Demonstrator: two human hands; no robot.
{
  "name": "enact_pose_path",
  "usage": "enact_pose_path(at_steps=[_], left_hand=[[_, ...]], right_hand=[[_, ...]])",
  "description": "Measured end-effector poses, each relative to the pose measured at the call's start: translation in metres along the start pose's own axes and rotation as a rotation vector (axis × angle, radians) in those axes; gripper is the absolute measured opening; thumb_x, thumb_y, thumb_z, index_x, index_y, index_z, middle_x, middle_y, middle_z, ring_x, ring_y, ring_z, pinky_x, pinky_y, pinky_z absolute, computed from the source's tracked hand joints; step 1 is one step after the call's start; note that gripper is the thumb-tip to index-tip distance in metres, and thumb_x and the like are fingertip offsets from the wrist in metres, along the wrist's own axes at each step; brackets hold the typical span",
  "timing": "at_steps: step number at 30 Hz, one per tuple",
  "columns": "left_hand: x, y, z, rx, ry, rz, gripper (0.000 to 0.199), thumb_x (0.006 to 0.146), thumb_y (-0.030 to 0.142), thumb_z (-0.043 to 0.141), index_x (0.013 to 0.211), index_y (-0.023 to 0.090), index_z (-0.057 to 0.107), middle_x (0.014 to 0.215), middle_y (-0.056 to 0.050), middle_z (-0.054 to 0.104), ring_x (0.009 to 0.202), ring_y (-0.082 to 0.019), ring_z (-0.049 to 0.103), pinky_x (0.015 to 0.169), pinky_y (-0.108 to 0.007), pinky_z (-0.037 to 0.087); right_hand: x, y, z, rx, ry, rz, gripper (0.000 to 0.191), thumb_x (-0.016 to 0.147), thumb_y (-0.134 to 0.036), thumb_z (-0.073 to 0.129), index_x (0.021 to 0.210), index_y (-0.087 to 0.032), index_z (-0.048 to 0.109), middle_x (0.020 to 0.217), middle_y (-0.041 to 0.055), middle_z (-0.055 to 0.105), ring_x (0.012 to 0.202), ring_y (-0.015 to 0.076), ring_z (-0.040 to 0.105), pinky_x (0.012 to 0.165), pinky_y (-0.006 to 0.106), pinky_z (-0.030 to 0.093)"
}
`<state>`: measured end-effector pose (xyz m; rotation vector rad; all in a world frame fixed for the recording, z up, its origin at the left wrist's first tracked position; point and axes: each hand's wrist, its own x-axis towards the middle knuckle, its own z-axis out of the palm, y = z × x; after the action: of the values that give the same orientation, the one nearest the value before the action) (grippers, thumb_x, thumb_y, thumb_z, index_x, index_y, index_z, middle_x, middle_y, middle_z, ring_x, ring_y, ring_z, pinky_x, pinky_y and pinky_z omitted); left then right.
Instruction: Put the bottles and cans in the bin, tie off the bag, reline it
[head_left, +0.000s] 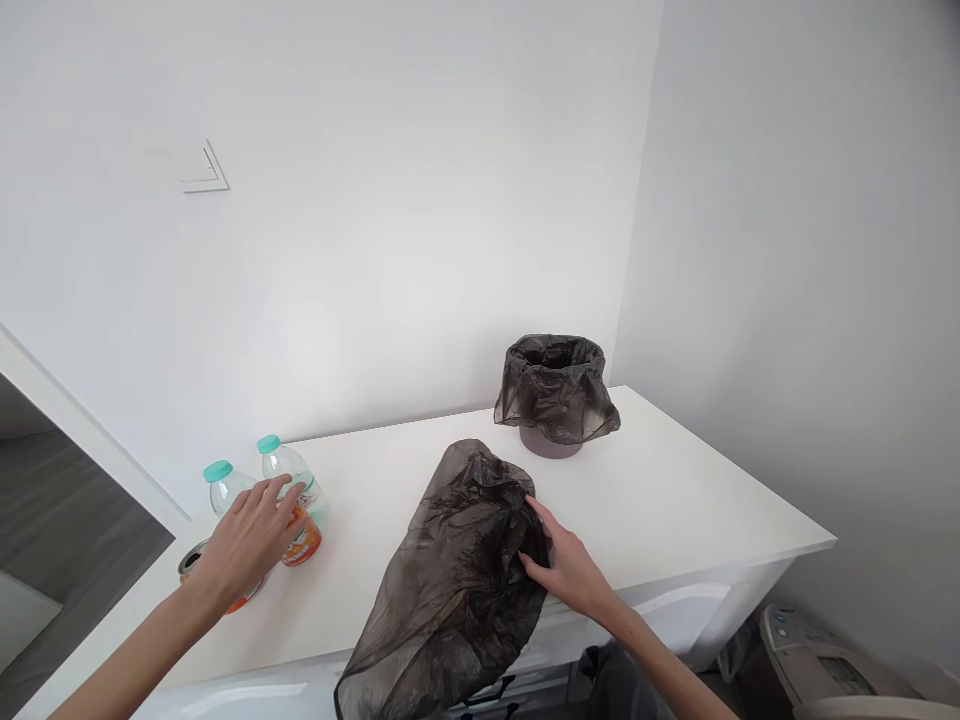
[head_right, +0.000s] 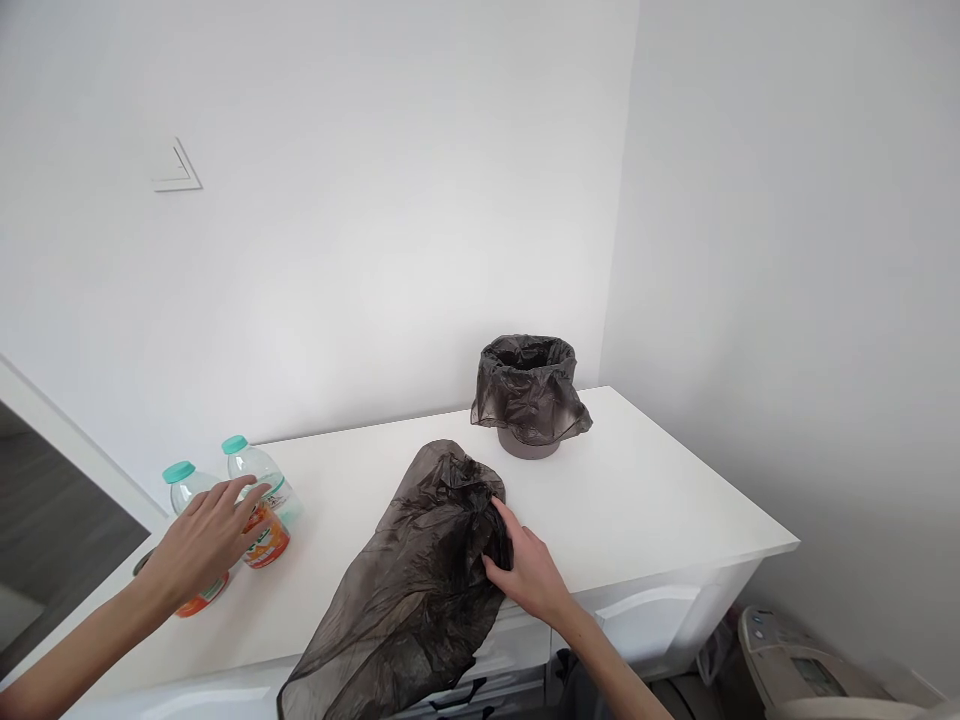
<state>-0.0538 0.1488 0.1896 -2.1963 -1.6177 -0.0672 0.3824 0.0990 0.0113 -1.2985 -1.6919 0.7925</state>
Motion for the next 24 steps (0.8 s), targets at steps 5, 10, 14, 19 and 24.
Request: enact_pose_path(at_steps=[5, 10, 14, 19, 24], left_hand=[[-0.027, 0.067, -0.019, -0.278, 0.081, 0.188, 0.032, 0.102, 0.041, 0.043, 0.122, 0.023, 0.061, 0.127, -0.011, 0.066, 0.121, -0.030, 0.060, 0.105, -0.048, 0.045], [-0.058, 0.147, -0.017, -0.500, -0.123, 0.436, 0.074, 0.087, 0.045, 0.071, 0.152, 0.030, 0.038, 0.147, -0.009, 0.057, 0.131, -0.029, 0.055, 0.108, -0.042, 0.048], [-0.061, 0.157, -0.010, -0.394, -0.099, 0.451, 0.060, 0.080, 0.013, 0.067, 0.137, 0.028, 0.056, 0.121, -0.007, 0.070, 0.110, -0.030, 0.064, 0.100, -0.047, 0.049], [-0.071, 0.116, -0.017, -0.438, 0.023, 0.343, 0.026, 0.085, 0.008, 0.051, 0.097, 0.025, 0.065, 0.113, -0.006, 0.067, 0.103, -0.024, 0.062, 0.086, -0.036, 0.050], [-0.102, 0.083, -0.011, -0.511, -0.222, 0.442, 0.036, 0.064, 0.000, 0.053, 0.087, 0.026, 0.064, 0.124, -0.003, 0.063, 0.113, -0.026, 0.058, 0.092, -0.035, 0.050]], right_hand=[[-0.030, -0.030, -0.002, 0.004, 0.028, -0.085, 0.077, 0.095, -0.030, 0.053, 0.163, -0.031, 0.019, 0.149, 0.0055, 0.058, 0.134, 0.0262, 0.058, 0.108, 0.043, 0.052], [-0.071, -0.061, 0.010, -0.180, 0.021, -0.222, 0.076, 0.098, -0.029, 0.050, 0.165, -0.034, 0.014, 0.147, 0.0086, 0.059, 0.125, 0.0282, 0.065, 0.100, 0.041, 0.057], [-0.096, -0.062, 0.022, -0.257, -0.080, -0.223, 0.080, 0.096, -0.025, 0.050, 0.165, -0.035, 0.011, 0.116, 0.0094, 0.074, 0.096, 0.0276, 0.073, 0.078, 0.036, 0.063], [-0.116, -0.046, 0.015, -0.172, -0.221, -0.185, 0.076, 0.097, -0.041, 0.058, 0.163, -0.037, 0.021, 0.091, 0.0040, 0.077, 0.070, 0.0220, 0.071, 0.066, 0.029, 0.058], [-0.097, -0.056, -0.017, 0.100, -0.305, -0.068, 0.052, 0.100, -0.053, 0.054, 0.147, -0.030, 0.051, 0.081, 0.0006, 0.074, 0.073, 0.0179, 0.072, 0.069, 0.025, 0.058]])
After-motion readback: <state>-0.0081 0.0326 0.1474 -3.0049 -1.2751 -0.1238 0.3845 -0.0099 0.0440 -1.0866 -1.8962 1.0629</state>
